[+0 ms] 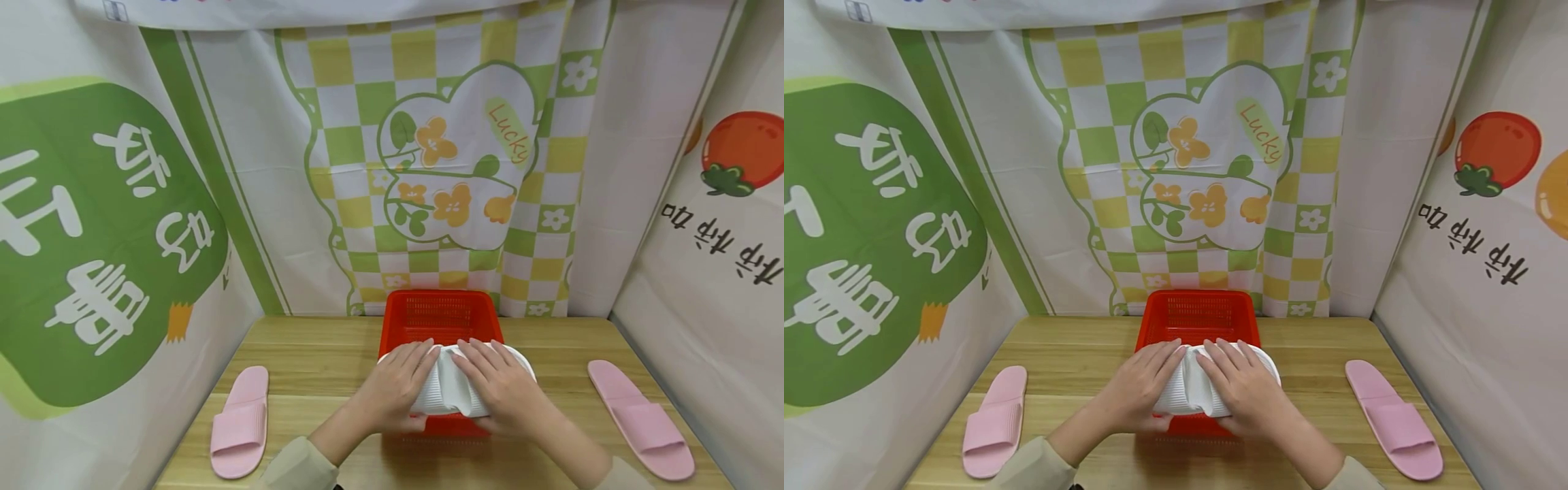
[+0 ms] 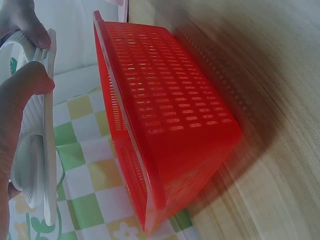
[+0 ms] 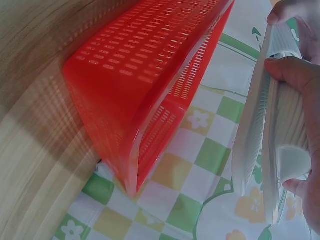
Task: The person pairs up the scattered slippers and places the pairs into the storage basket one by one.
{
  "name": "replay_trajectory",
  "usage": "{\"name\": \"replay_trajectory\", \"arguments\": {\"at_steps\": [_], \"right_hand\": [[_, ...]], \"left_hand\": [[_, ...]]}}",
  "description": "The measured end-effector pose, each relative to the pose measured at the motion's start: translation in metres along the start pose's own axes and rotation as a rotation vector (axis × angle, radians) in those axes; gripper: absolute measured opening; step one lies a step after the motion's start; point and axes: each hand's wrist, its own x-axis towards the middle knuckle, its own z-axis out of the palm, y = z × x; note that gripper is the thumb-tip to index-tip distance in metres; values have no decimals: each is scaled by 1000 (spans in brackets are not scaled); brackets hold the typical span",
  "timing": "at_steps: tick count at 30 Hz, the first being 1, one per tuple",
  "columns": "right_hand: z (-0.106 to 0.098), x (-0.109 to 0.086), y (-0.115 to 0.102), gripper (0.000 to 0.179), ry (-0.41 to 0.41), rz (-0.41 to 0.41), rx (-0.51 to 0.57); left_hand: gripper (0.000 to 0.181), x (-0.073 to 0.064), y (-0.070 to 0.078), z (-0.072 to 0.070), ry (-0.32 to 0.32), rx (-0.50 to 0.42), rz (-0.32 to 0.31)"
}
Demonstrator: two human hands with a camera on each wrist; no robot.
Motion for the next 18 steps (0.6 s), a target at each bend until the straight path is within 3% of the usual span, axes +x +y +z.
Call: {"name": "replay_trajectory", "arguments": {"at_steps": [18], "right_hand": [[2, 4, -4, 100, -17, 4, -21]], "left_hand": [[103, 1, 1, -1, -46, 25, -2]]}}
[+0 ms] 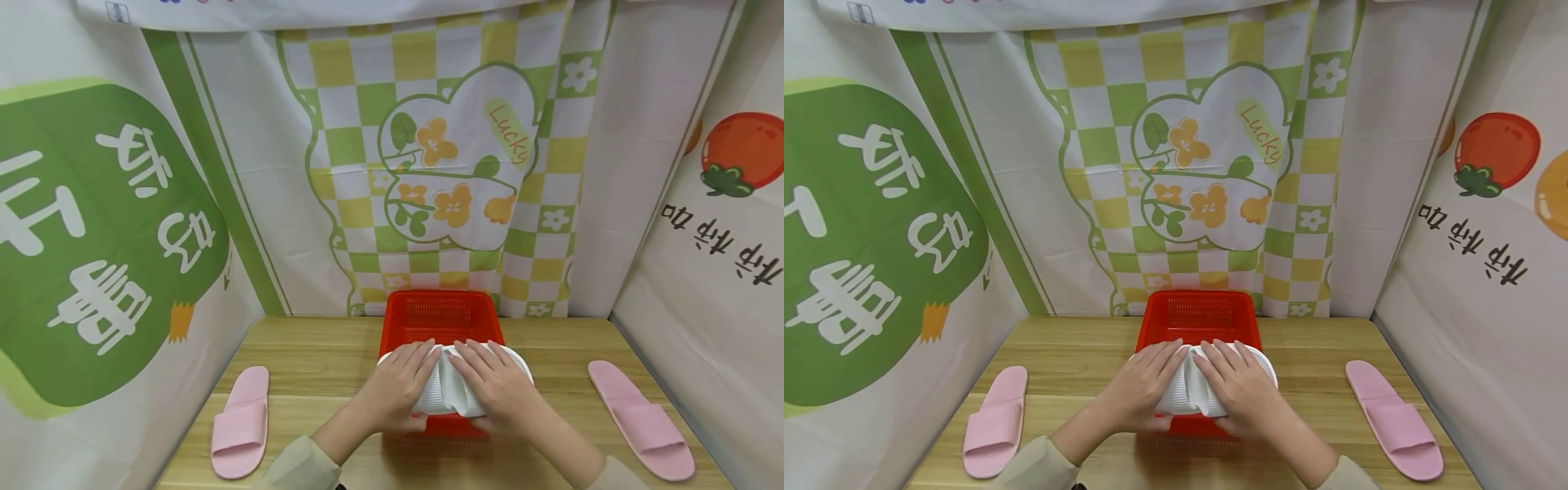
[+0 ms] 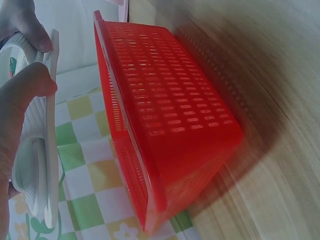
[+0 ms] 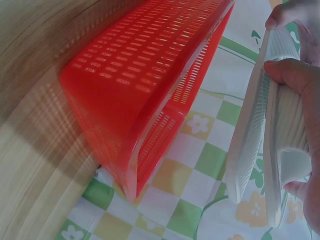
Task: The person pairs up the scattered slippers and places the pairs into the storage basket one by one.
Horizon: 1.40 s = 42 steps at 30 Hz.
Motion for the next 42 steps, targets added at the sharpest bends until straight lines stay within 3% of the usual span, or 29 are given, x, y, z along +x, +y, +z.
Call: {"name": "replay_trajectory", "arguments": {"at_steps": [15, 24, 42], "right_hand": [[-2, -4, 4, 100, -11, 1, 39], [-12, -7, 9, 92, -104, -45, 97], [-16, -9, 15, 73, -55, -160, 153]], "left_hand": [[98, 2, -3, 1, 36, -19, 16], [99, 0, -6, 0, 41, -21, 36], [98, -5, -13, -1, 62, -38, 106]]}}
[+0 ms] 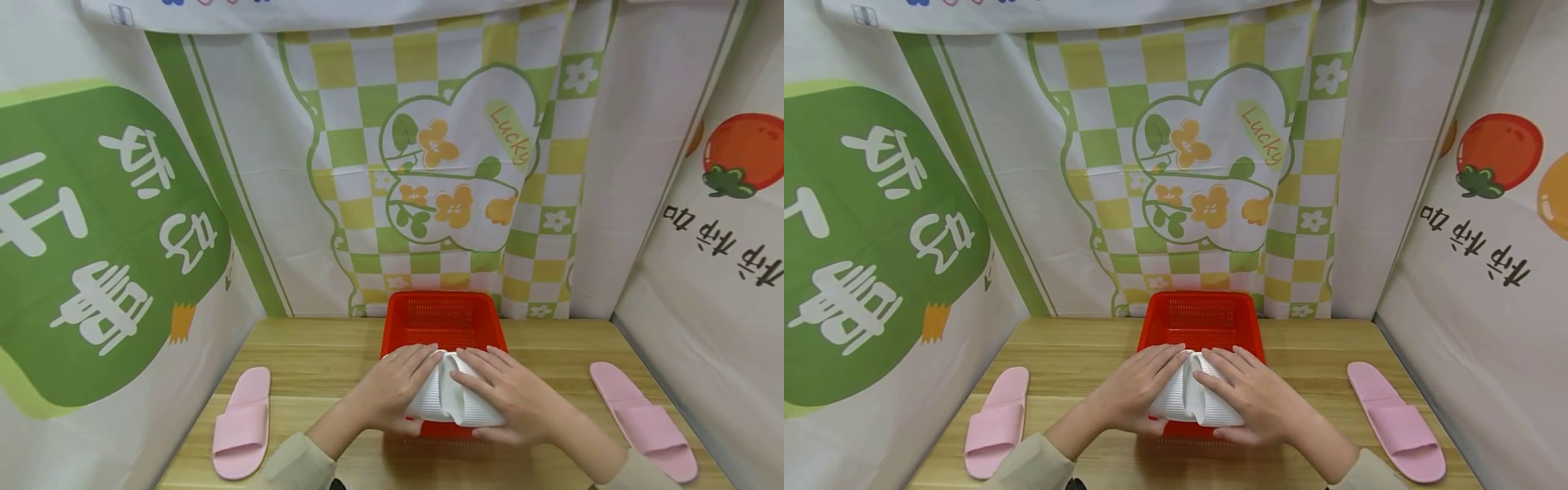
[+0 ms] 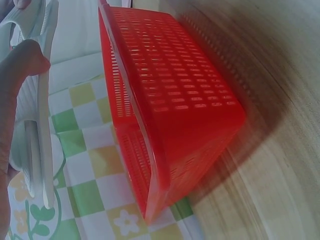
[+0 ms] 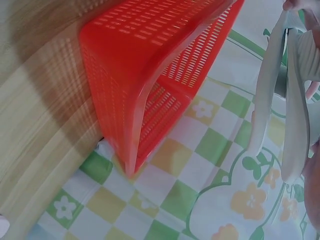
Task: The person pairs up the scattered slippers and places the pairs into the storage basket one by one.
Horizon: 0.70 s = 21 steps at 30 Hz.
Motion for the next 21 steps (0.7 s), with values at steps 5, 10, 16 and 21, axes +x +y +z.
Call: {"name": "replay_trajectory", "arguments": {"at_steps": [5, 10, 16, 21], "right_hand": [[0, 1, -1, 67, 25, -21, -23], [1, 2, -2, 65, 47, -36, -34], [1, 2, -2, 63, 40, -45, -44], [1, 0, -1, 64, 10, -42, -61]], "left_hand": [[98, 0, -1, 0, -4, -6, 4], [97, 0, -2, 0, -19, -19, -3], [98, 1, -3, -1, -38, -42, -10], [97, 2, -4, 0, -31, -55, -5]]}}
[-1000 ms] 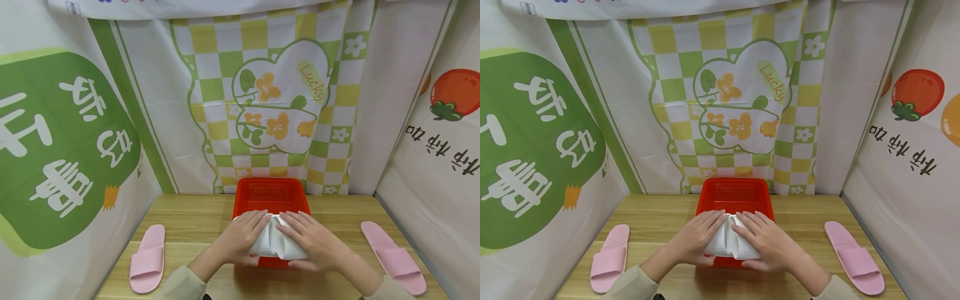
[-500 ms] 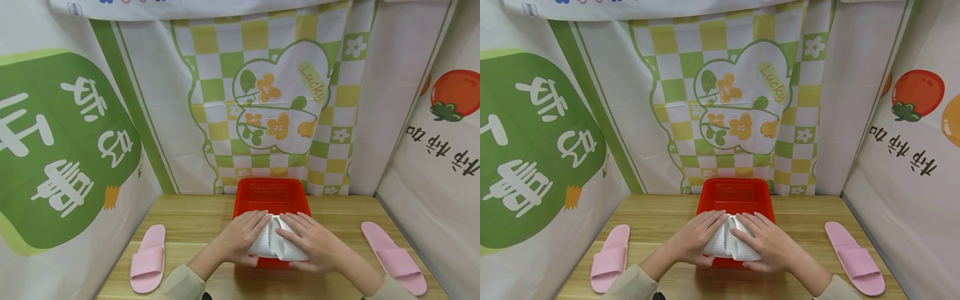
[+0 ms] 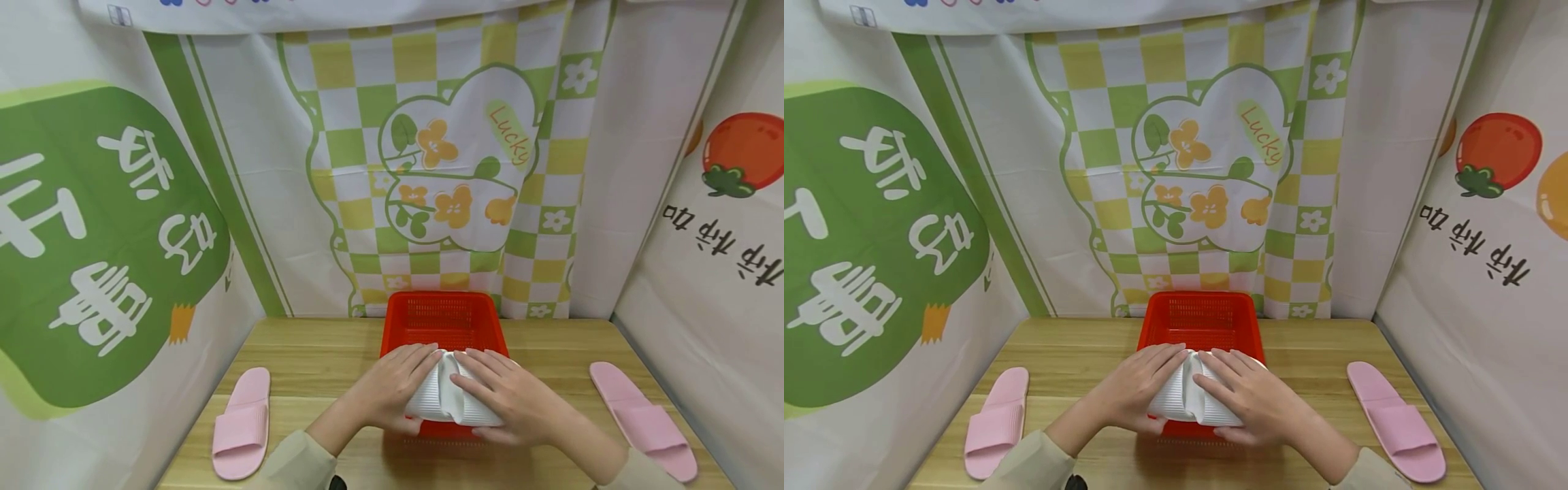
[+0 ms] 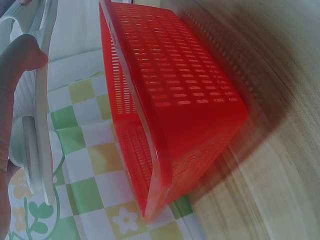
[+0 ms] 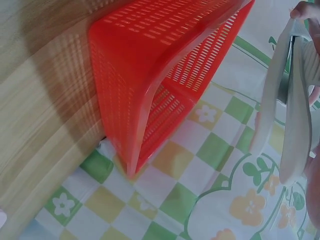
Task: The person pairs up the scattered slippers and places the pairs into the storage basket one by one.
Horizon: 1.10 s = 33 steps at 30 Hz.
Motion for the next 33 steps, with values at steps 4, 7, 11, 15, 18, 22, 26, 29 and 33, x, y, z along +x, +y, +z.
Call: {"name": "replay_trajectory", "arguments": {"at_steps": [4, 7, 11, 15, 18, 22, 26, 29, 33], "right_hand": [[1, 0, 0, 62, -3, -5, -9], [1, 0, 0, 60, 5, -11, -18], [2, 1, 0, 59, 9, -17, -26], [2, 2, 0, 61, 4, -22, -16], [2, 3, 0, 61, 2, -24, -10], [2, 4, -1, 58, 8, -26, -13], [3, 4, -1, 56, 18, -28, -16], [4, 4, -1, 55, 21, -25, -13], [4, 5, 0, 54, 24, -18, -12]], "left_hand": [[96, 0, 0, 0, 8, -8, 5], [96, 0, 0, 0, 2, -12, 3], [96, 0, 0, 0, -14, -8, -1], [97, 0, 0, 0, -15, 17, 6], [98, -1, 0, 0, -17, 32, 11], [99, -3, -1, 1, -25, 24, 10], [101, -3, -1, 2, -26, 17, 10], [101, -3, -1, 2, -23, 20, 11], [101, -4, -3, 1, -23, 17, 10]]}}
